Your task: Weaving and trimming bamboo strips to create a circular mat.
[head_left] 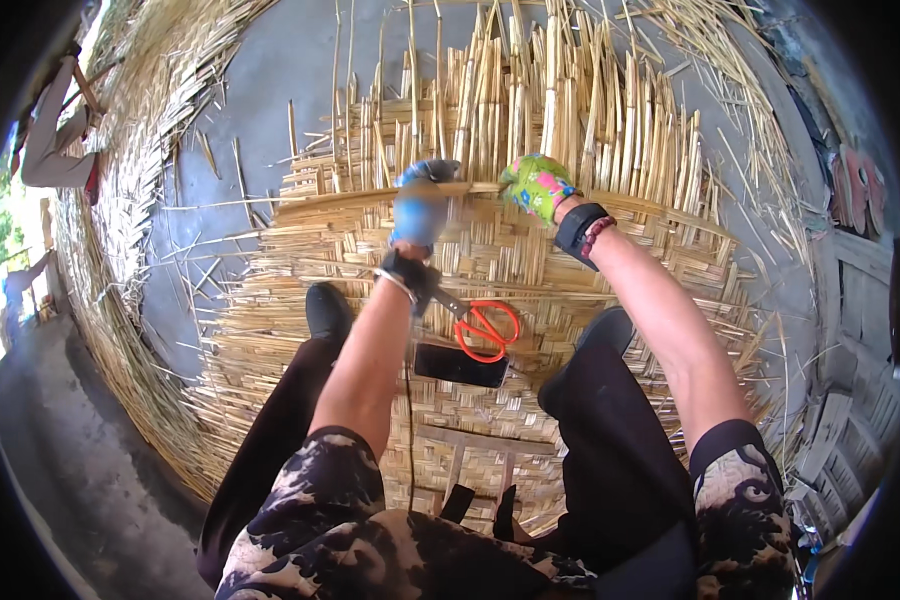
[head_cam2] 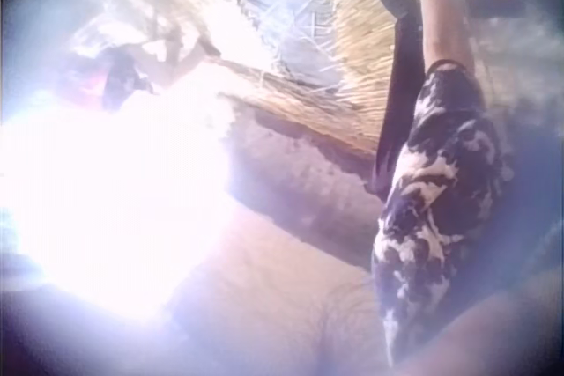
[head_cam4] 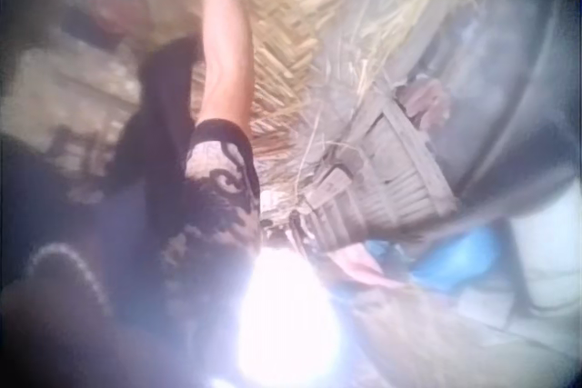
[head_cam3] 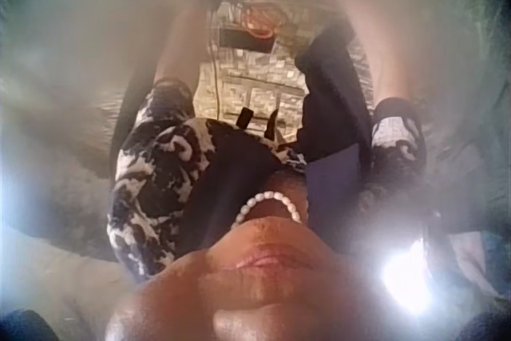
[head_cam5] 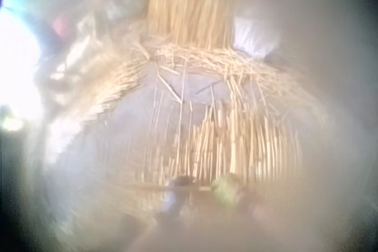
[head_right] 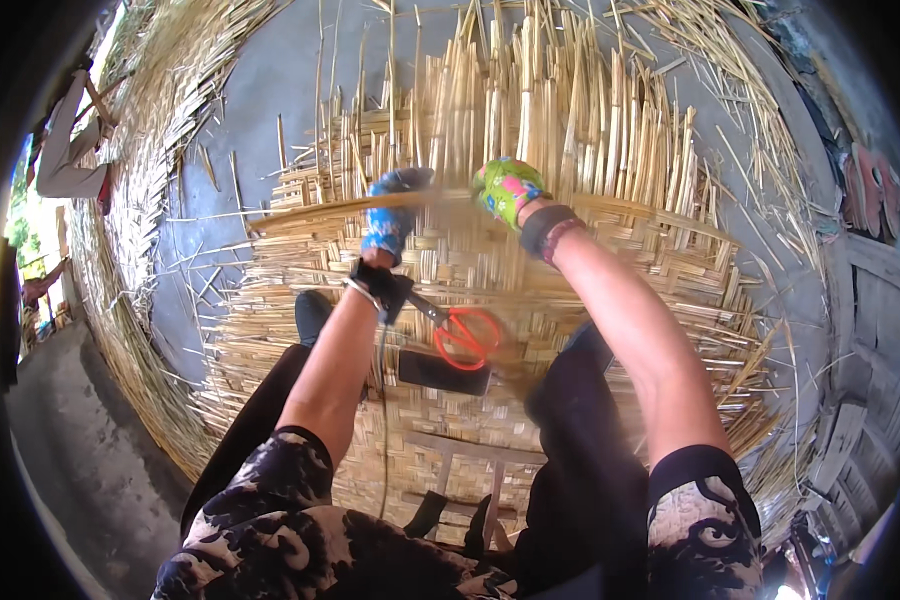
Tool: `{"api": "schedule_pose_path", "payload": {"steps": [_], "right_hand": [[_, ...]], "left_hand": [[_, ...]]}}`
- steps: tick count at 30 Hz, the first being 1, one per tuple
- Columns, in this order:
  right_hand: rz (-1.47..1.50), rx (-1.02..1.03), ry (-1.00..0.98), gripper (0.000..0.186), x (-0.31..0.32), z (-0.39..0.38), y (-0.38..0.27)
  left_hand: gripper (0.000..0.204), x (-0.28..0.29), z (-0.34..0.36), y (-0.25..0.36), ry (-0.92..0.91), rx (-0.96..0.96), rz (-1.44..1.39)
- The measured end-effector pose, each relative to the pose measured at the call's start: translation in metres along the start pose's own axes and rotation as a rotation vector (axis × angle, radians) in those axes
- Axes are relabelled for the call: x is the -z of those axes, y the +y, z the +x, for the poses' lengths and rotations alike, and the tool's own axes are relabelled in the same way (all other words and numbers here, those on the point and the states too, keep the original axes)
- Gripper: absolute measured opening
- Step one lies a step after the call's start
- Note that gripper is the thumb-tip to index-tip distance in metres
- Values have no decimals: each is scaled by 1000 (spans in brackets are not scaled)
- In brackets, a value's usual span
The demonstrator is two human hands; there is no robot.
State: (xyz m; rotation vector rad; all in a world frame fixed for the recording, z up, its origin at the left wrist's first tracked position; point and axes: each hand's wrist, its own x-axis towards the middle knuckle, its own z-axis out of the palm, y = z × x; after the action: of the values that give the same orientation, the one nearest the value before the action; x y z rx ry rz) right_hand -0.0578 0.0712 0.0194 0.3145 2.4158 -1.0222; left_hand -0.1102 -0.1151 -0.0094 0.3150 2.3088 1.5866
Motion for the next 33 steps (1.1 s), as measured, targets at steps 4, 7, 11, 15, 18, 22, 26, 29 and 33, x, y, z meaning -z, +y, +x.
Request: {"api": "schedule_pose_path", "payload": {"steps": [4,7,11,15,18,22,26,29,33], "right_hand": [[286,-58,96,12,-1,-11,-10],[366,-90,229,10,-3,-11,-9],[468,-201,313,12,0,-12,-9],[668,-166,332,14,-9,-7,-15],[460,-189,416,18,-9,-12,7],[519,26,609,10,-23,-4,18],[981,-90,438,11,-13,-10,-1],[982,-74,400,32,-28,0,43],[545,-147,387,32,-13,-9,7]], "left_hand": [[12,4,48,3,-171,-34,310],[10,-9,65,-1,-223,-2,519],[12,-25,84,0,-399,-171,730],[33,-18,93,-20,-320,232,-14],[36,-42,77,16,-308,271,102],[33,-36,61,40,-207,265,89],[29,-27,62,37,-183,117,310],[38,-34,70,37,-296,78,340],[57,-22,71,16,-286,20,55]]}}
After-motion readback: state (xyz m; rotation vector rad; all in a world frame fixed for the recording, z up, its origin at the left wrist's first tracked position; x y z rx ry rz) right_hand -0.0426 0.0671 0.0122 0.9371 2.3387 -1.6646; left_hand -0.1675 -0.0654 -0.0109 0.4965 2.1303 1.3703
